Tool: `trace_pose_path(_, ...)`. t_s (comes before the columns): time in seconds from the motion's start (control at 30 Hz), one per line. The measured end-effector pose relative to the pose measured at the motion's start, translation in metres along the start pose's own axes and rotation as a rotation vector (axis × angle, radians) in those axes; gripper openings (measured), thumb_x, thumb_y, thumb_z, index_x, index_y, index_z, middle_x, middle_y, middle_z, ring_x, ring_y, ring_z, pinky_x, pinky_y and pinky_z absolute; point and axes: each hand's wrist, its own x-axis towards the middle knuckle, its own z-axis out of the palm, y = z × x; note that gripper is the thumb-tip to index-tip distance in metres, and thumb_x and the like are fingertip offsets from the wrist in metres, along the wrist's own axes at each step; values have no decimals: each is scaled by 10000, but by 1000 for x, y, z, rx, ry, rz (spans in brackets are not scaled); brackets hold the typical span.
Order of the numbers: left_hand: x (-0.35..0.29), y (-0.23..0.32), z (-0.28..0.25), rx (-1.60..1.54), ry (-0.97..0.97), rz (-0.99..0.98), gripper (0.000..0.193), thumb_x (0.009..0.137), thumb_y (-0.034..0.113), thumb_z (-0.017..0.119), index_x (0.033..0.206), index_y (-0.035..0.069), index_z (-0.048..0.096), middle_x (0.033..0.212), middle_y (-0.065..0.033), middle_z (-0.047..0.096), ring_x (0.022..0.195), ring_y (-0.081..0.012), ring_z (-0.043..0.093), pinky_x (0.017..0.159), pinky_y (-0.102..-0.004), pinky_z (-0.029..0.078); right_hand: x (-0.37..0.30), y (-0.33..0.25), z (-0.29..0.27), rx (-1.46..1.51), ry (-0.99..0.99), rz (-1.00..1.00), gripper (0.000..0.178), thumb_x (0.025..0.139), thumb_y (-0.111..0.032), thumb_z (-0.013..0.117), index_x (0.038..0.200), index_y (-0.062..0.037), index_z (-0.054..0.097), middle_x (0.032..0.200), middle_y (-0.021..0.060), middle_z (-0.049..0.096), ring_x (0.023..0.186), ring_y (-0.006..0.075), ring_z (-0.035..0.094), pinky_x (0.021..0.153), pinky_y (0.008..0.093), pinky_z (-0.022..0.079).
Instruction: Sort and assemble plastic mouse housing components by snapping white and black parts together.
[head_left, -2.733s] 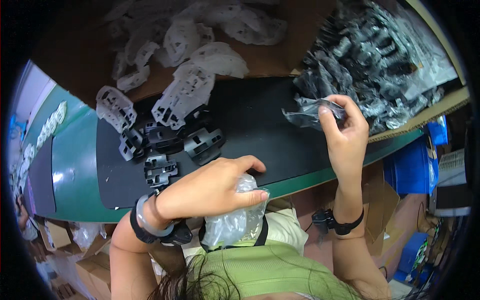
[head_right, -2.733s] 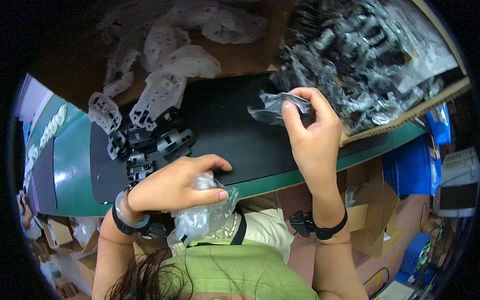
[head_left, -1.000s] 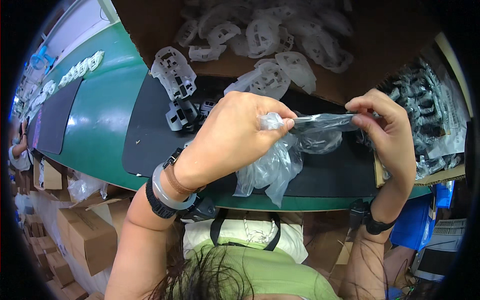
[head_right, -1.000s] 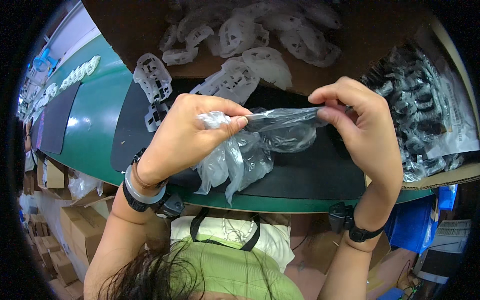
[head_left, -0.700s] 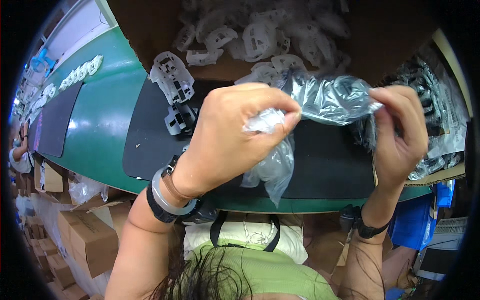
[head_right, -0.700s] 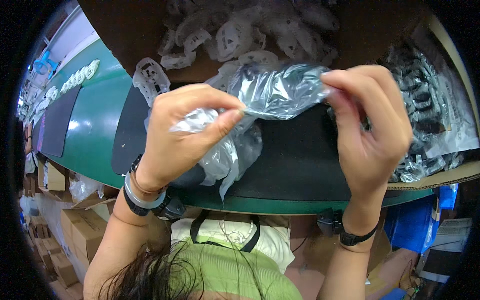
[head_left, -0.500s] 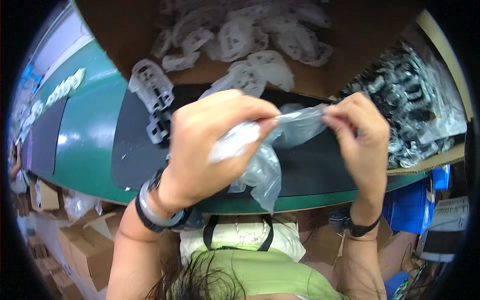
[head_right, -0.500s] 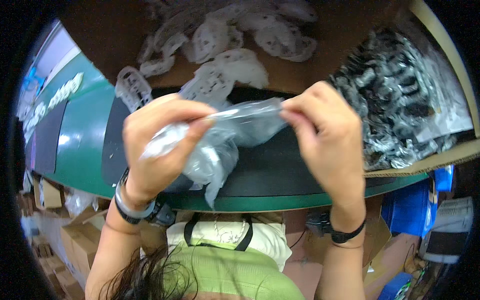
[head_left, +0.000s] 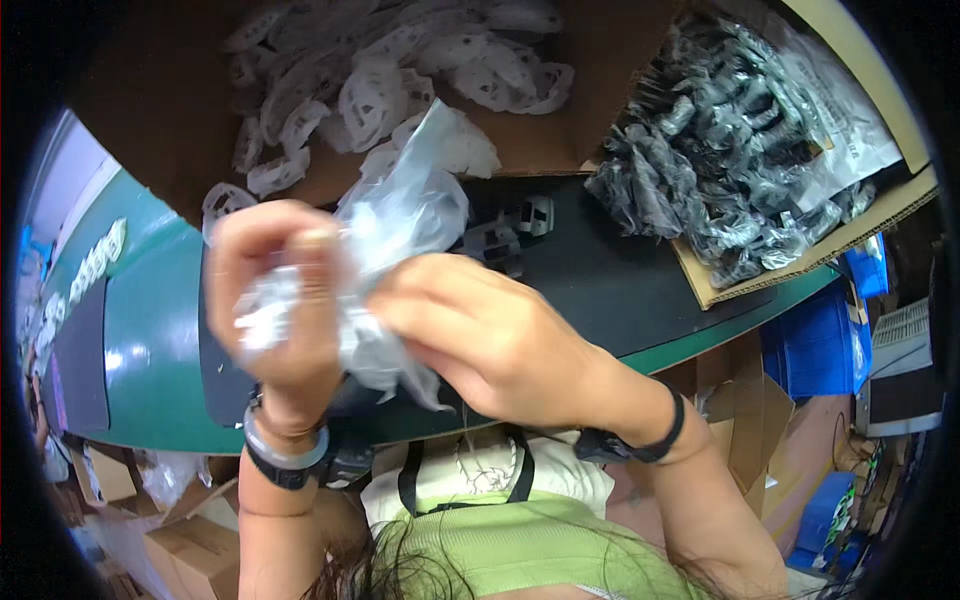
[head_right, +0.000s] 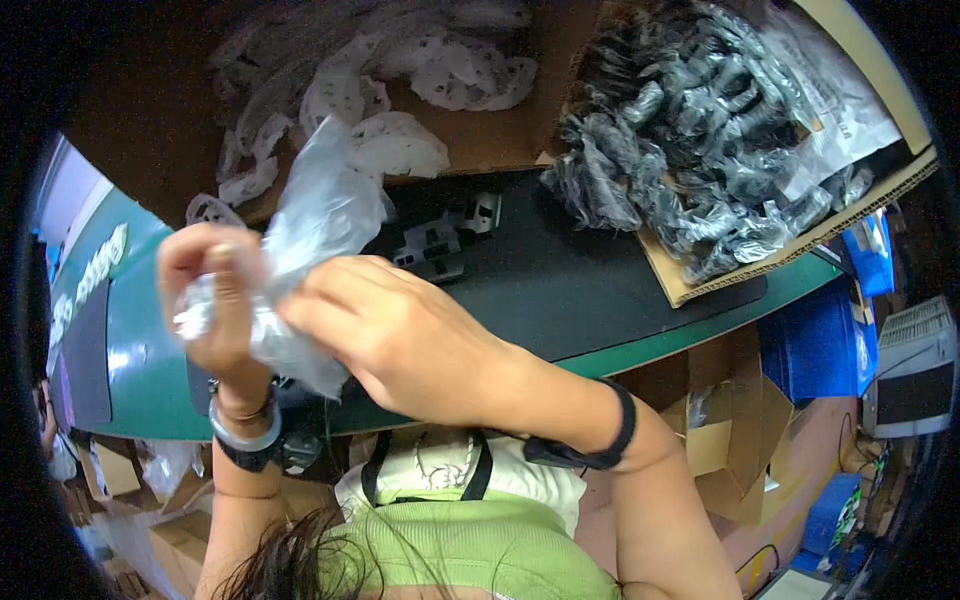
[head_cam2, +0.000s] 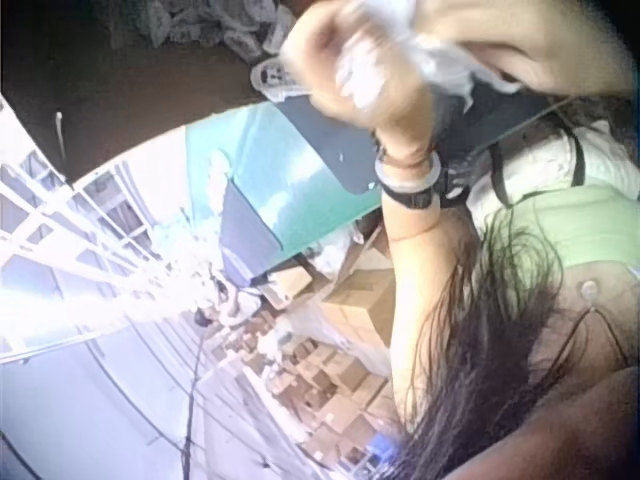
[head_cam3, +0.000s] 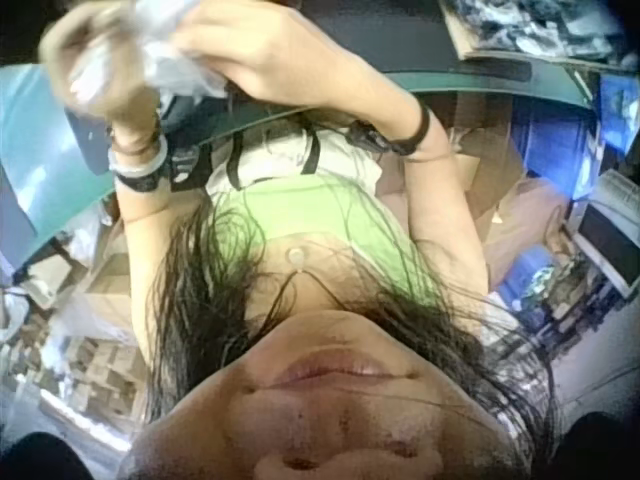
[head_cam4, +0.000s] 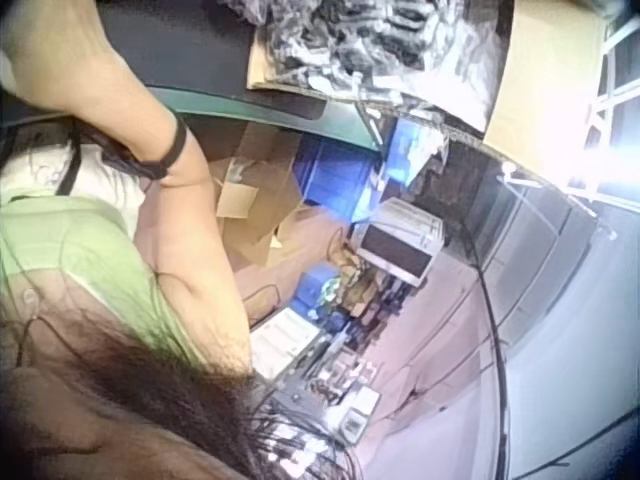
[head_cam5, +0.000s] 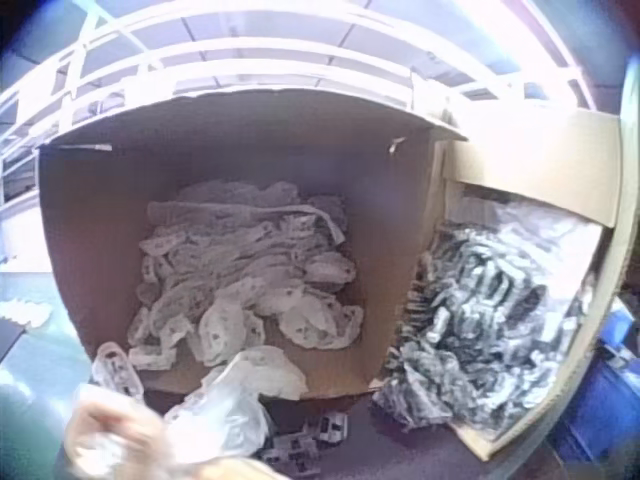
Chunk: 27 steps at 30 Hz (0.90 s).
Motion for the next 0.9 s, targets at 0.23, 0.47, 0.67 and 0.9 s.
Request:
trace_pose_path(0.23,12,22,-7,181,53,-111,249,799,93,705,844,56,464,772,-3,453,712,-81,432,669,-187,356,-65,76,-130,-996,-46,386,197,747,-20,628,943,-8,610,962,141,603,941,336,550,806,380,447)
trace_pose_path(0.47,1,7,-1,-310,-301,-60,203,641,-36,573,810,61,517,729,-56,525,837,-211,556,734,-306,425,-59,40,-132,-34,350,871,84,831,-62,648,841,21,640,771,-16,588,696,47,517,632,182,404)
trace_pose_path(0.67,-27,12,28,-193,-1232,-410,357,629,7,510,982,-21,548,902,-161,595,861,-318,597,777,-364,475,-45,47,-142,650,373,827,204,905,-128,573,1034,27,610,889,54,652,787,85,595,719,207,465)
trace_pose_path(0.9,-14,6,23,208,-925,-538,332,643,-60,465,941,-15,606,730,-169,634,683,-308,630,671,-318,485,-76,80,-161,-198,130,1118,205,851,-61,549,1027,36,591,937,88,640,820,183,608,759,306,472)
